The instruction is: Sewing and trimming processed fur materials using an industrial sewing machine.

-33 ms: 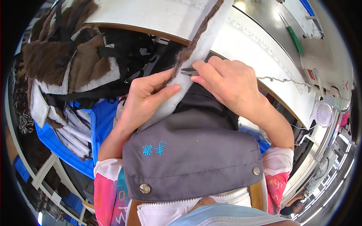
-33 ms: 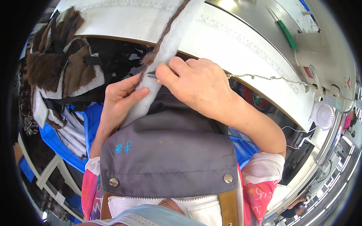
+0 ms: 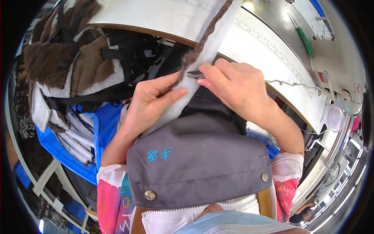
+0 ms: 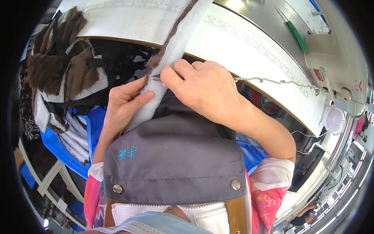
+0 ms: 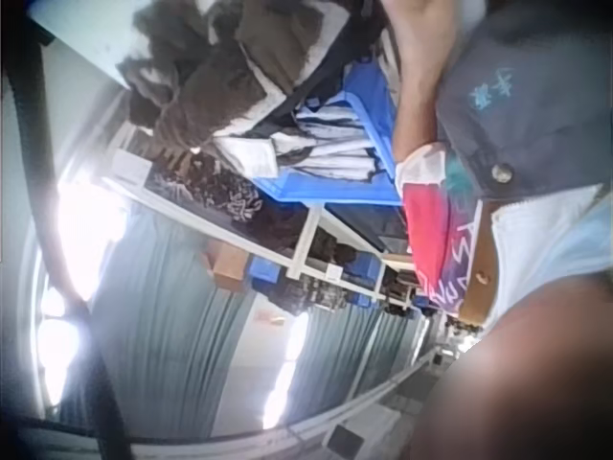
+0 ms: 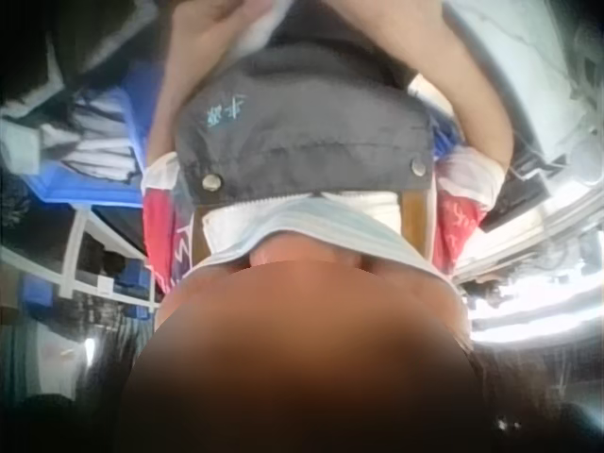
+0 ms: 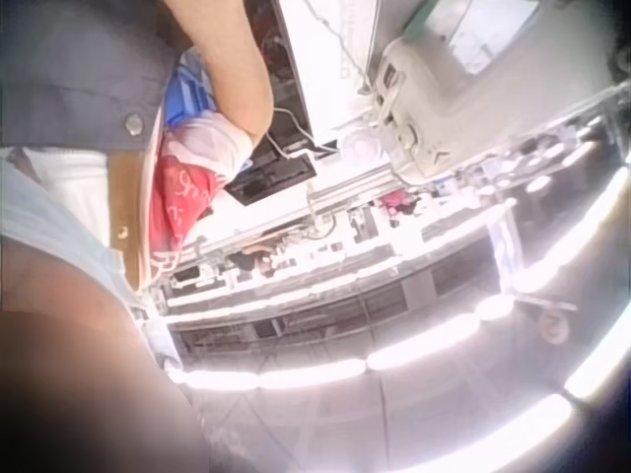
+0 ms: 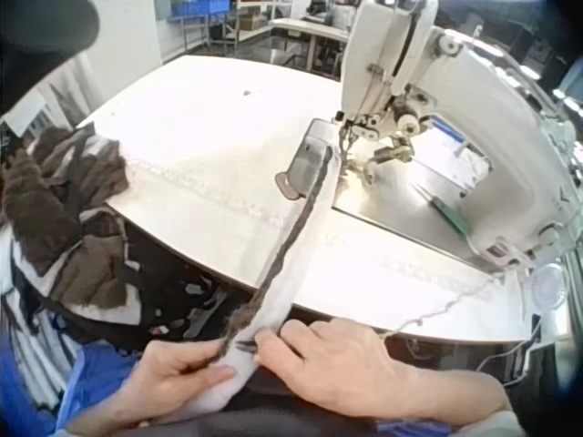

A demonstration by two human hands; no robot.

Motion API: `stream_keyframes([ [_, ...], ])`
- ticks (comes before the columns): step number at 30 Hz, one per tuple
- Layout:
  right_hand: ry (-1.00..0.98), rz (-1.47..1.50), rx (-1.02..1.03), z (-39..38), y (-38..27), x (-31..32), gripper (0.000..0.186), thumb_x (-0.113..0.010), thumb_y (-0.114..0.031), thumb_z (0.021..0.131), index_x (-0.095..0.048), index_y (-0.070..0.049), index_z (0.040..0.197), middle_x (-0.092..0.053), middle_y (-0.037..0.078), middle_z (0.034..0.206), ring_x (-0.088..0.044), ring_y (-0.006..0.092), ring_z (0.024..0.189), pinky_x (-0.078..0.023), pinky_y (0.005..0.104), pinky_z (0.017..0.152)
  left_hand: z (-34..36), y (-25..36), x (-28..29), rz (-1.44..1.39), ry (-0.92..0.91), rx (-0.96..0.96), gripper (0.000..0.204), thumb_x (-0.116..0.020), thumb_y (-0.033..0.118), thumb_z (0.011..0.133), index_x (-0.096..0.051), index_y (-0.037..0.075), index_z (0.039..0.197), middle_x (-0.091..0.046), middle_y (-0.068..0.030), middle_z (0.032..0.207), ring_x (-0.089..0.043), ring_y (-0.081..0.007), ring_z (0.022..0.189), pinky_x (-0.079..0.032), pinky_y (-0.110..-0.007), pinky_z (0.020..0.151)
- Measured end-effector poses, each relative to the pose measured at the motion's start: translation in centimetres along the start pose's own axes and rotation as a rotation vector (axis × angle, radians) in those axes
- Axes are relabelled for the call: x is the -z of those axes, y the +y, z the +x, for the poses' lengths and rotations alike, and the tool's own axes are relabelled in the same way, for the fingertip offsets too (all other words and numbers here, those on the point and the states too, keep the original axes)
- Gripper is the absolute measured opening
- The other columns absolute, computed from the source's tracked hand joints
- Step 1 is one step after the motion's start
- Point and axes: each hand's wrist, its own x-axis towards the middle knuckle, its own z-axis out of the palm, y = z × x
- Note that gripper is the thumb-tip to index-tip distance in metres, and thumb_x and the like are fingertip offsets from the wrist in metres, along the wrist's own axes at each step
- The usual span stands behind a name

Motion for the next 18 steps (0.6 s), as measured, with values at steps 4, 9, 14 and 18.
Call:
stream_keyframes([
  [4,-0.043,-0.011,-0.002,-0.2,0.0,-0.2,0.021,-0.071,-0.019,0.075,-0.058,-0.010,0.089,-0.045,0.002,0.062,-0.050,0.0179,0.048,-0.038,0.0307,0.041,0.0,0.4,0.5,0.052,-0.074,0.031,0.030,-0.061,0.005,0.086,-0.059,-0.003,0.115,-0.056,0.0041,0.075,-0.045,-0.0005,0.068,-0.039,-0.017,0.058],
  [9,0.106,0.047,-0.017,-0.5,0.5,-1.4,0.021,-0.071,-0.018,0.075,-0.058,-0.010,0.089,-0.048,0.003,0.063,-0.050,0.0180,0.047,-0.039,0.0308,0.041,0.3,-0.3,0.6,-0.335,-0.063,0.194,0.039,-0.048,0.022,0.095,-0.050,-0.005,0.123,-0.063,-0.0070,0.094,-0.058,-0.0095,0.076,-0.047,-0.021,0.066],
  [14,0.109,0.202,-0.064,-0.8,0.6,-1.8,0.024,-0.072,-0.016,0.074,-0.060,-0.009,0.094,-0.052,0.004,0.065,-0.053,0.0195,0.052,-0.041,0.0288,0.045,0.8,-1.3,1.2,-0.681,-0.477,0.305,0.048,-0.042,0.037,0.096,-0.052,-0.005,0.119,-0.063,-0.0103,0.084,-0.061,-0.0139,0.072,-0.050,-0.025,0.066],
  [18,0.146,0.372,-0.331,-1.4,0.5,-0.6,0.029,-0.072,-0.019,0.075,-0.060,-0.010,0.100,-0.058,0.005,0.074,-0.059,0.0215,0.056,-0.046,0.0311,0.049,0.5,-0.9,2.3,-0.391,-0.002,0.145,0.029,-0.061,0.016,0.087,-0.059,-0.003,0.109,-0.062,-0.0015,0.083,-0.055,-0.0045,0.066,-0.043,-0.018,0.058],
])
